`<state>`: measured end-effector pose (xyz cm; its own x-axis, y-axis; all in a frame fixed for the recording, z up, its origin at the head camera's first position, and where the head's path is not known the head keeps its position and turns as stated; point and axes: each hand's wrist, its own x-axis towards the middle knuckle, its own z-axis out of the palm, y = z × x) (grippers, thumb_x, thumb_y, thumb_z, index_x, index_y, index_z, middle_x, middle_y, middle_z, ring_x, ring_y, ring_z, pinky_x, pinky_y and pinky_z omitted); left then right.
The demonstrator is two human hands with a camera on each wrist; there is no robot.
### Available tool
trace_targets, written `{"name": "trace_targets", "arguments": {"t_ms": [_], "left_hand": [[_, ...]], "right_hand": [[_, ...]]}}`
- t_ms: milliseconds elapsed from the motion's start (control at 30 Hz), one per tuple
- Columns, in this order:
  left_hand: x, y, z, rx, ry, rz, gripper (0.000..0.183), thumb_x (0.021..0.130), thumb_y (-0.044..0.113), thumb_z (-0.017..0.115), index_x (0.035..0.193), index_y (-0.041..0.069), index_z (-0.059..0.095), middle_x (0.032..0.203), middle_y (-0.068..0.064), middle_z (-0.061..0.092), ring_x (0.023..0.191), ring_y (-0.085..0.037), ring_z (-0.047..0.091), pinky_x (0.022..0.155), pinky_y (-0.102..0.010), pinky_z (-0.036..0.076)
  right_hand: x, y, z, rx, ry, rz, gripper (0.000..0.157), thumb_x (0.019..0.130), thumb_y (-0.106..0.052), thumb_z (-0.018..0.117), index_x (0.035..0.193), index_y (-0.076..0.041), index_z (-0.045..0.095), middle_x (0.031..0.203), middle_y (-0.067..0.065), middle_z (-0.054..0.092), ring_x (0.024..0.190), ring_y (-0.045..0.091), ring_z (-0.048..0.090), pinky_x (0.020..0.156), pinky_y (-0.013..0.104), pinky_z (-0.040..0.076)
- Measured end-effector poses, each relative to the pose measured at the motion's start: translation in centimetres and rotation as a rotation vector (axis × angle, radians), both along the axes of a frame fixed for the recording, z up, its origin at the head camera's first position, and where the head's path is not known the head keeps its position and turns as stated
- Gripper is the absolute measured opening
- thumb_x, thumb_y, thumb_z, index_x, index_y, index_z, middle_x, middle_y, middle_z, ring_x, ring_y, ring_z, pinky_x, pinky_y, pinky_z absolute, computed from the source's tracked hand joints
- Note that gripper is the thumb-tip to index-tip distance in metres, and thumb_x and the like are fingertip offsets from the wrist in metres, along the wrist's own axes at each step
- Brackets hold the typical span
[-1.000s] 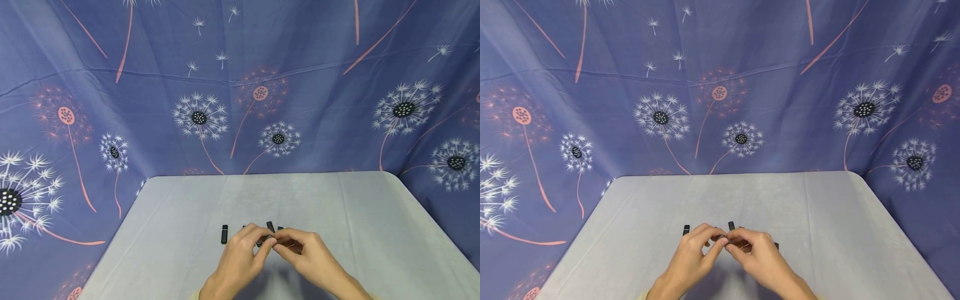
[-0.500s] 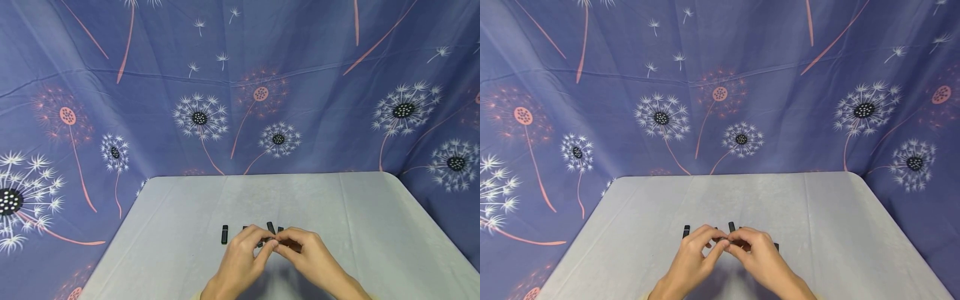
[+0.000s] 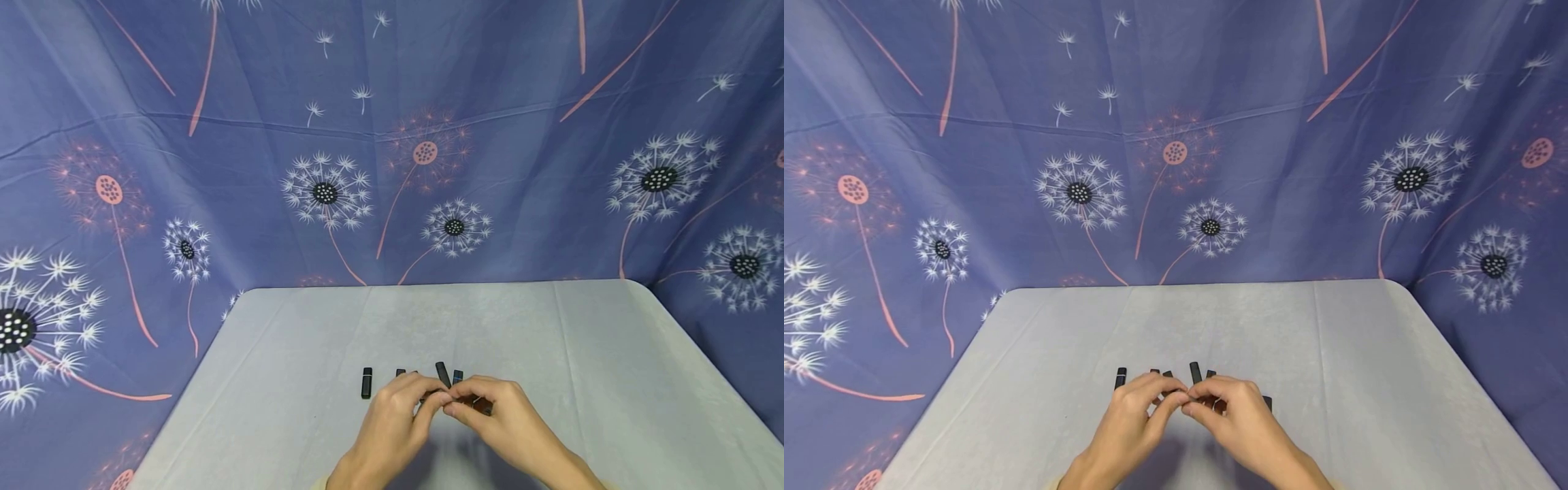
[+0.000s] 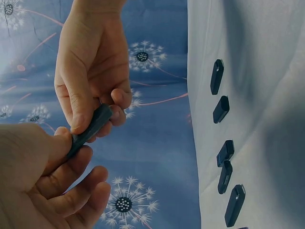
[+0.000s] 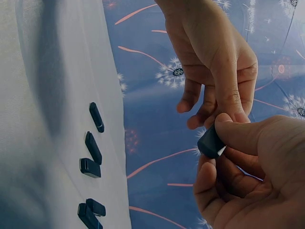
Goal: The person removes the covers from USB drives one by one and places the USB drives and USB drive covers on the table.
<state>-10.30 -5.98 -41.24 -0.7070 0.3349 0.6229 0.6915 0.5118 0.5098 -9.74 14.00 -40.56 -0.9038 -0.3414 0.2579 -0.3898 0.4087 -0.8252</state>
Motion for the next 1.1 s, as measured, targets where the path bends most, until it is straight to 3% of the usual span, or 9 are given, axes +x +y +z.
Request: {"name": "trace_targets", "arguments": {"t_ms": [200,633,900,1100], "left_hand": [[0.1,-0.1,0.0,-0.002,-0.028,0.017,0.011,0.097,0.022,0.07,0.092,0.015,0.077,0.088,0.009,0.073,0.077,0.002,0.06,0.069,-0.006,0.046],[0.3,-0.6,-0.3,0.025,-0.083,0.034,0.008,0.095,0.023,0.071,0.09,0.017,0.074,0.083,0.011,0.07,0.072,0.004,0.052,0.063,-0.009,0.045],[0.3,-0.6,-0.6,0.119,-0.139,0.005,0.008,0.093,0.021,0.072,0.088,0.015,0.073,0.082,0.007,0.072,0.07,0.003,0.058,0.06,-0.009,0.047],[0.3,-0.7,-0.6,0.192,-0.23,0.001,0.011,0.094,0.023,0.071,0.087,0.014,0.073,0.082,0.004,0.074,0.07,0.001,0.063,0.06,-0.013,0.051]], "right_hand": [[-0.1,-0.2,-0.2,-0.015,-0.013,0.018,0.011,0.096,-0.031,0.074,0.101,-0.022,0.078,0.092,-0.011,0.072,0.076,0.002,0.063,0.066,0.025,0.057],[0.1,-0.7,-0.4,-0.004,0.084,0.034,0.006,0.096,-0.026,0.075,0.1,-0.021,0.077,0.087,-0.015,0.069,0.074,-0.001,0.06,0.066,0.023,0.056],[0.2,-1.0,-0.7,-0.013,0.141,0.031,0.005,0.095,-0.022,0.076,0.1,-0.021,0.076,0.089,-0.016,0.07,0.073,-0.003,0.06,0.065,0.023,0.056],[0.4,-1.3,-1.1,0.002,0.16,-0.003,0.006,0.094,-0.022,0.077,0.099,-0.021,0.076,0.085,-0.018,0.067,0.072,-0.004,0.059,0.062,0.022,0.054]]}}
